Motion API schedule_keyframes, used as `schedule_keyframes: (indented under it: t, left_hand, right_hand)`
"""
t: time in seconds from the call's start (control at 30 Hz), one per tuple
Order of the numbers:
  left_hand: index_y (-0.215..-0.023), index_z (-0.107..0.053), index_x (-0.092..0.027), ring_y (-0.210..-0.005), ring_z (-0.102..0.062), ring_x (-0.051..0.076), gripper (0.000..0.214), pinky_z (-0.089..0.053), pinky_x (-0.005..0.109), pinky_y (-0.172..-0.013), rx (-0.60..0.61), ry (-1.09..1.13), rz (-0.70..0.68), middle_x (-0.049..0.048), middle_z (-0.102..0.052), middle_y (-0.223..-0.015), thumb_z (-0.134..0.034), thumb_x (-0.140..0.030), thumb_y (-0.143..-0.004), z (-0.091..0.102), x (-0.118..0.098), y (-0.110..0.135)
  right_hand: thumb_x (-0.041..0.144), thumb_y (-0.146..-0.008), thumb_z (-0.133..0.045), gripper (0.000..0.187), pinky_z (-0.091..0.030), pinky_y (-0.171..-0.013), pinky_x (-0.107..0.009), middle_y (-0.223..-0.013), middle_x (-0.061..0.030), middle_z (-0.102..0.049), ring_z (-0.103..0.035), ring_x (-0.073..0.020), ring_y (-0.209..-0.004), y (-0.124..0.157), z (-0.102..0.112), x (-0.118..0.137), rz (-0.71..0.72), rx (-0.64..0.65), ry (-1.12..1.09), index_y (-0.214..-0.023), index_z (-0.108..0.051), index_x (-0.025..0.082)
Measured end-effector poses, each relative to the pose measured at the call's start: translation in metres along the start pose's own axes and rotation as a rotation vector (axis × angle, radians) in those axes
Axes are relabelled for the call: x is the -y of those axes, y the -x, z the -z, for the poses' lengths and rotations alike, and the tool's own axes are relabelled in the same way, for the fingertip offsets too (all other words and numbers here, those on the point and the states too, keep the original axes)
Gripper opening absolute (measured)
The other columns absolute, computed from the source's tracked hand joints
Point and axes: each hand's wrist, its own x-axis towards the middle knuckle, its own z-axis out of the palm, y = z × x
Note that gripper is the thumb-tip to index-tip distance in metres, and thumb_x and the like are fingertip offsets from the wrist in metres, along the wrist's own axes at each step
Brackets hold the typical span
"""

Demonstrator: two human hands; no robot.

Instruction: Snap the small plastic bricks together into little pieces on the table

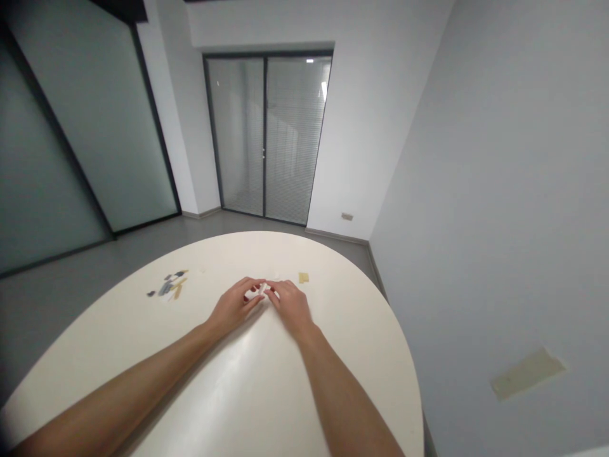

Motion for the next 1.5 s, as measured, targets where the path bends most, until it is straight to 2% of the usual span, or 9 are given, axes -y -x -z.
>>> schedule_keyframes:
  t: [0.4,0.63,0.93,1.17,1.3,1.5]
  left_hand:
    - [-0.124,-0.06,-0.028,-0.094,-0.06,0.016,0.032,-0.052,0.025,-0.075,-0.009,-0.063,0.003,0.0023,-0.061,-0.104,-0.052,-0.032,-0.093,0.002,-0.001,0.0]
    - [-0.115,-0.06,-0.028,-0.096,-0.06,0.017,0.025,-0.051,0.027,-0.075,-0.042,-0.087,0.036,0.0004,-0.063,-0.104,-0.055,-0.033,-0.091,0.002,-0.001,0.0]
    - [-0.115,-0.06,-0.025,-0.1,-0.061,0.02,0.029,-0.052,0.03,-0.081,-0.099,-0.106,0.106,0.0019,-0.066,-0.111,-0.06,-0.034,-0.087,-0.001,0.005,0.0]
    - [-0.114,-0.062,-0.027,-0.092,-0.064,0.017,0.03,-0.049,0.027,-0.081,-0.019,-0.076,0.176,-0.0004,-0.069,-0.107,-0.059,-0.031,-0.084,0.002,0.002,0.0]
    - [-0.105,-0.066,-0.027,-0.086,-0.065,0.016,0.024,-0.047,0.026,-0.077,0.009,-0.087,0.2,-0.0019,-0.07,-0.098,-0.06,-0.031,-0.082,0.004,-0.003,0.0]
    - [-0.096,-0.067,-0.026,-0.084,-0.066,0.018,0.018,-0.044,0.027,-0.069,0.045,-0.112,0.251,-0.0014,-0.071,-0.093,-0.063,-0.037,-0.082,0.006,-0.007,-0.002]
  right_hand:
    - [0.026,-0.101,-0.046,0.037,-0.05,-0.087,-0.03,-0.111,-0.0081,-0.069,-0.063,-0.0184,-0.1,0.001,0.002,0.004,0.038,0.11,0.018,-0.137,-0.053,0.022]
    - [0.025,-0.101,-0.046,0.035,-0.05,-0.086,-0.031,-0.112,-0.0086,-0.07,-0.063,-0.0192,-0.101,0.001,0.001,0.003,0.039,0.121,0.043,-0.134,-0.055,0.021]
    - [0.024,-0.099,-0.048,0.033,-0.049,-0.091,-0.032,-0.113,-0.0072,-0.07,-0.061,-0.018,-0.105,0.004,-0.004,0.0,0.123,0.113,-0.033,-0.131,-0.058,0.023]
    - [0.02,-0.097,-0.05,0.031,-0.048,-0.091,-0.031,-0.111,-0.0061,-0.07,-0.061,-0.0173,-0.104,0.005,-0.001,0.002,0.117,0.101,-0.055,-0.126,-0.06,0.022]
    - [0.019,-0.096,-0.05,0.028,-0.047,-0.092,-0.031,-0.112,-0.0054,-0.069,-0.061,-0.0169,-0.105,0.005,-0.001,0.002,0.078,0.092,-0.063,-0.121,-0.062,0.022]
    - [0.021,-0.096,-0.05,0.025,-0.048,-0.088,-0.03,-0.106,-0.0052,-0.069,-0.062,-0.017,-0.099,0.004,0.003,0.006,0.043,0.15,-0.059,-0.117,-0.064,0.023]
